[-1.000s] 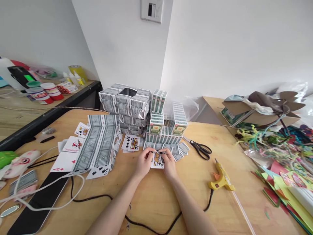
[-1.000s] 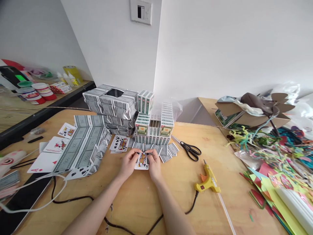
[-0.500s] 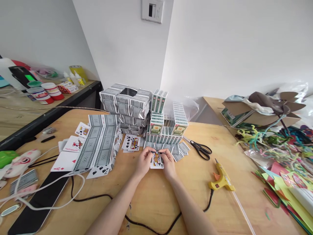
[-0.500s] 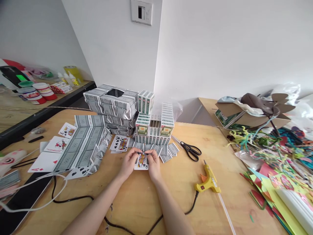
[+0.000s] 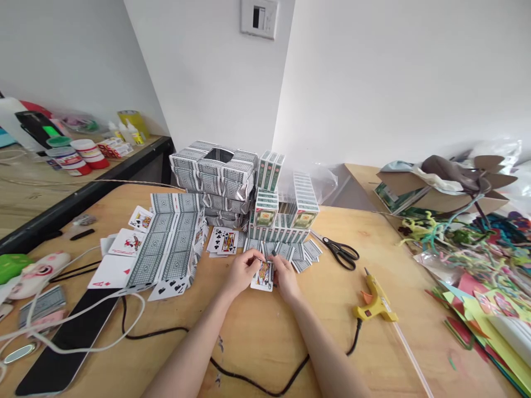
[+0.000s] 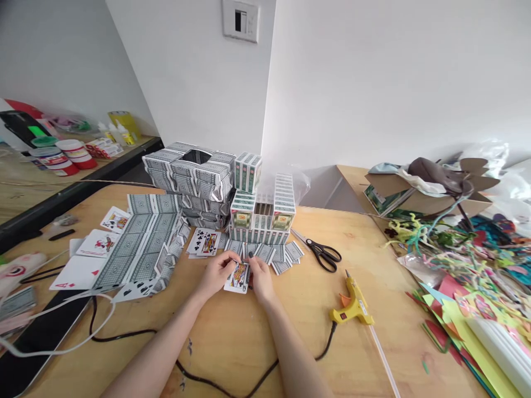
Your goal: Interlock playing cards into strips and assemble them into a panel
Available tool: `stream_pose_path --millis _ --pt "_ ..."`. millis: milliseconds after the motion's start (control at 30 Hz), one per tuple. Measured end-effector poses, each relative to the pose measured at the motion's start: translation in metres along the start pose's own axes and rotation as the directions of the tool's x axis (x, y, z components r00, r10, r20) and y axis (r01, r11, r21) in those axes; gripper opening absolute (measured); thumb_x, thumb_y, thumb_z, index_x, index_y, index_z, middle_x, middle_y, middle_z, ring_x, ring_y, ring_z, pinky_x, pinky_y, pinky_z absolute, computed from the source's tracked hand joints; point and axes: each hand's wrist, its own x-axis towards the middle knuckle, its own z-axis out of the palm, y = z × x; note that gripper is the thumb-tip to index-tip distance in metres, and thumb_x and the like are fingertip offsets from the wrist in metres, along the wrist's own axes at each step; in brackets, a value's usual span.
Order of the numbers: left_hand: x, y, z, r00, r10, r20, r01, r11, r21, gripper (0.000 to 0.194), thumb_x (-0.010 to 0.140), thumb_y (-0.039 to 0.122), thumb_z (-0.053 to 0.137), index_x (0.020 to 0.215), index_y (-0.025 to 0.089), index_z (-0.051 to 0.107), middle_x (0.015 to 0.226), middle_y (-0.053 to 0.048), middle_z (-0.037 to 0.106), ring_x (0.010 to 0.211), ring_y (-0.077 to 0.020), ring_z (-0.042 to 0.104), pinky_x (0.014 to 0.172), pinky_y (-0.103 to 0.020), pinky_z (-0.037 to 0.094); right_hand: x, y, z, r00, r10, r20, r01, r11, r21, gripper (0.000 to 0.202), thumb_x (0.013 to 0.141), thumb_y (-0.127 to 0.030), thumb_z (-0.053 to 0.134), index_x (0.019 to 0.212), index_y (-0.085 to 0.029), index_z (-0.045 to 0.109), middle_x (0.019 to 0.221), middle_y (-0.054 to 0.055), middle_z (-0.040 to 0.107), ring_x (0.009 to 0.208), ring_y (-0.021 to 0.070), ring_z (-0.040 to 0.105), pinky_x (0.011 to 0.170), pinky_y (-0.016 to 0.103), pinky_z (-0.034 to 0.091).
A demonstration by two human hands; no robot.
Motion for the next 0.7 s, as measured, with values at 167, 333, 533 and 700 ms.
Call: stream_pose_path --millis 167,333,533,700 --pt "0.002 0.002 -0.004 0.998 -0.005 0.057 0.005 1.000 -0.004 0.016 0.074 0.020 0.043 0.076 0.017 0.058 0.069 0.002 0.055 0.055 -0.0078 0.043 0.052 -0.018 0.035 0.003 0.003 -0.003 0.996 0.012 0.094 -0.012 1.000 0.000 0.033 0.067 -0.049 0.059 0.067 -0.019 0.046 0.048 -0.008 0.040 0.037 0.0059 0.030 0.037 0.019 0.023" --pt "0.003 0.004 -0.002 0.997 -0.074 0.002 0.074 0.994 -0.079 0.022 0.074 0.025 0.048 0.091 0.017 0.060 0.079 -0.001 0.060 0.062 -0.0097 0.049 0.057 -0.020 0.039 0.004 -0.001 -0.003 0.986 -0.165 0.012 0.165 0.983 -0.086 0.032 0.068 -0.047 0.059 0.066 -0.018 0.047 0.053 -0.006 0.045 0.044 0.0071 0.038 0.044 0.019 0.031" --pt "0.004 0.003 0.006 0.996 -0.071 -0.044 0.065 0.990 -0.125 0.022 0.073 0.030 0.052 0.088 0.016 0.061 0.085 -0.004 0.063 0.076 -0.0144 0.057 0.068 -0.025 0.044 0.006 0.005 -0.005 0.957 -0.288 -0.041 0.268 0.928 -0.257 0.026 0.074 -0.044 0.054 0.072 -0.018 0.050 0.059 -0.003 0.051 0.051 0.0107 0.045 0.049 0.022 0.036" --pt "0.005 -0.002 0.014 0.973 -0.128 -0.192 0.113 0.990 -0.089 0.020 0.068 0.033 0.058 0.075 0.015 0.062 0.075 -0.004 0.064 0.069 -0.0158 0.059 0.064 -0.026 0.044 0.004 0.003 -0.004 0.951 -0.306 0.045 0.307 0.920 -0.242 0.023 0.077 -0.040 0.052 0.077 -0.018 0.053 0.063 -0.001 0.055 0.057 0.0129 0.049 0.054 0.023 0.039"
